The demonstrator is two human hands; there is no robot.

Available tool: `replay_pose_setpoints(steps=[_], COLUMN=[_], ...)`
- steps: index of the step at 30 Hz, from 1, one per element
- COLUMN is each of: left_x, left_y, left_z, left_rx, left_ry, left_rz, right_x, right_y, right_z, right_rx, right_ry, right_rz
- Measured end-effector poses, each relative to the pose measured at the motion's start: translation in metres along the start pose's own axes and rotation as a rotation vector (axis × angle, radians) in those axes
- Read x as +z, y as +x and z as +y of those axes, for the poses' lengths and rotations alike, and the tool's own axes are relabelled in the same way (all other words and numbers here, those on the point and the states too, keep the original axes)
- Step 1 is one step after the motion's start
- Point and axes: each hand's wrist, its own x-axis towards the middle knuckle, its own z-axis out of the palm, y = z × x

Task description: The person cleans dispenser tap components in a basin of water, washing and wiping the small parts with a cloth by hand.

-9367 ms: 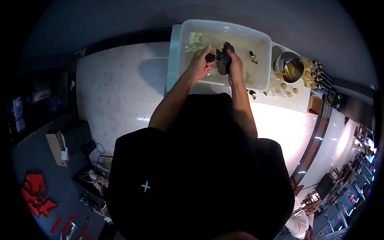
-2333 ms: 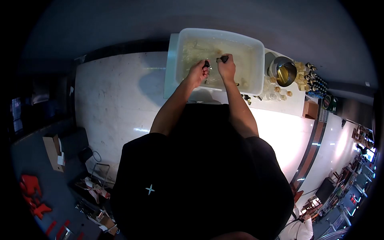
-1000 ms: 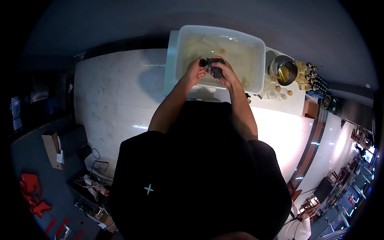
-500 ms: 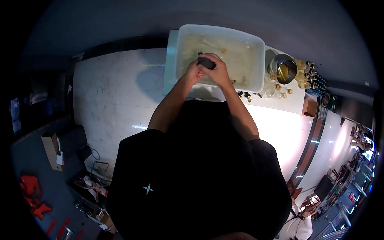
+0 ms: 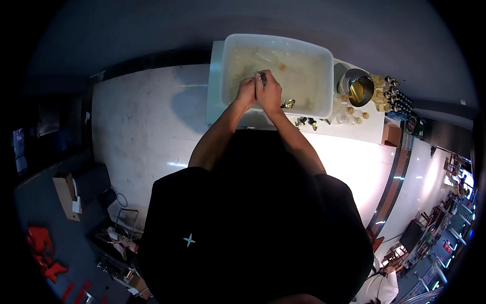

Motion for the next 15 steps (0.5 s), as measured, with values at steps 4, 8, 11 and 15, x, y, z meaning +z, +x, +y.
replay_pose_setpoints(steps=[4, 8, 11, 15], left_x=[0.001, 0.008, 0.002, 0.011], left_y=[-0.009, -0.016, -0.014, -0.018], left_z=[0.014, 0.024, 0.023, 0.025], left_rx=[-0.022, -0.029, -0.045, -0.033], left_ry=[-0.067, -0.136, -0.12, -0.107], left_rz=[-0.059, -0.06, -0.115, -0.071], right_x=[0.006, 0.007, 0.011, 0.017], right_y=[0.006, 0.013, 0.019, 0.026], right_z=[-0.001, -0.001, 0.009, 0.035], right_rx=[0.133, 0.248, 0.342, 0.478], right_ry=[-0.029, -0.044, -0.03, 0.041], right_rz=[0.014, -0.005, 0.004, -0.018])
